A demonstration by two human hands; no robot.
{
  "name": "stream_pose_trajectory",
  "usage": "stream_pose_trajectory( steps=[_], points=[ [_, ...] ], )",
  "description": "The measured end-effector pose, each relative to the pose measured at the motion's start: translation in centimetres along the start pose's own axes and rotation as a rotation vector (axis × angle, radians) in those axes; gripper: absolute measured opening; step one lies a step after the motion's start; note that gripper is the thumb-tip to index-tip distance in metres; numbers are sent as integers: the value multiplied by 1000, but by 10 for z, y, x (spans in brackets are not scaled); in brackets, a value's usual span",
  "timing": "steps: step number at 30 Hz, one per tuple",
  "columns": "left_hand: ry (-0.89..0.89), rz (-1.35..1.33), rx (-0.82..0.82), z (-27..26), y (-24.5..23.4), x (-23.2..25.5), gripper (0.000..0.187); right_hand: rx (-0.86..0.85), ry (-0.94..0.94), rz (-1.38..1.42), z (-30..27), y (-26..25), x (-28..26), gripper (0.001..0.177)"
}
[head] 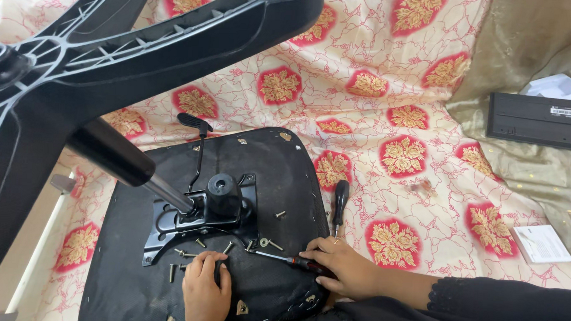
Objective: The person uses a screwdriver to tighten screws into the base of an office chair, securing the mounting plate to the seat. The person then places the screwdriver down and briefly adjusts the position of the chair base.
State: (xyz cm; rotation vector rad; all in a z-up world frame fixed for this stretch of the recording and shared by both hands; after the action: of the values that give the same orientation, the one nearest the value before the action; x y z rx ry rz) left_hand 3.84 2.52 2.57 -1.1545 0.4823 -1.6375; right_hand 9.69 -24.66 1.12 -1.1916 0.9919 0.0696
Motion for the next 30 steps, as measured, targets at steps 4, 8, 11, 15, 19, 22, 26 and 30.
stream_pose_trajectory(
  steps=[4, 8, 11, 15, 19, 22, 26, 30],
  points=[
    [-32, 14, -38, -1, 7, -8, 17, -11, 45, 21, 2, 2, 4, 56],
    [-53, 55, -59, -2, 10, -12, 18, -14, 48, 30, 5, 0, 3, 55],
    [-36, 89, -60, -1, 12, -14, 19, -24, 39, 34, 6, 0, 3, 55],
    [-60, 96, -84, -1, 17, -20, 17, -44, 41, 29, 6, 1, 6, 54],
    [-66, 91, -86, -2, 19, -23, 17, -47, 32, 20, 8, 2, 6, 54],
    [-47, 73, -60, -2, 18, -22, 17, -62, 44, 20, 9, 1, 8, 54],
    [-27, 59, -33, -2, 18, -22, 16, -83, 50, 25, 11, 2, 10, 57],
    [-42, 95, -44, -2, 21, -25, 16, -89, 30, 36, 15, 2, 12, 60]
  ],
)
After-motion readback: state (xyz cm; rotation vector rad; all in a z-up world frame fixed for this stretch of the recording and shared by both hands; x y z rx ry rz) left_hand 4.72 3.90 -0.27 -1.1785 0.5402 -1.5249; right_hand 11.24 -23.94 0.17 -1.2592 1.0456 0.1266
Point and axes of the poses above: each hand's wrist, its own z-axis towards the middle knuckle, its own y-axis out of the palm, x = y × z, the point moved 7 cm from there along z, towards the middle knuckle, and after that the axes turned 2 degrees about y, right-handed, at the moved point
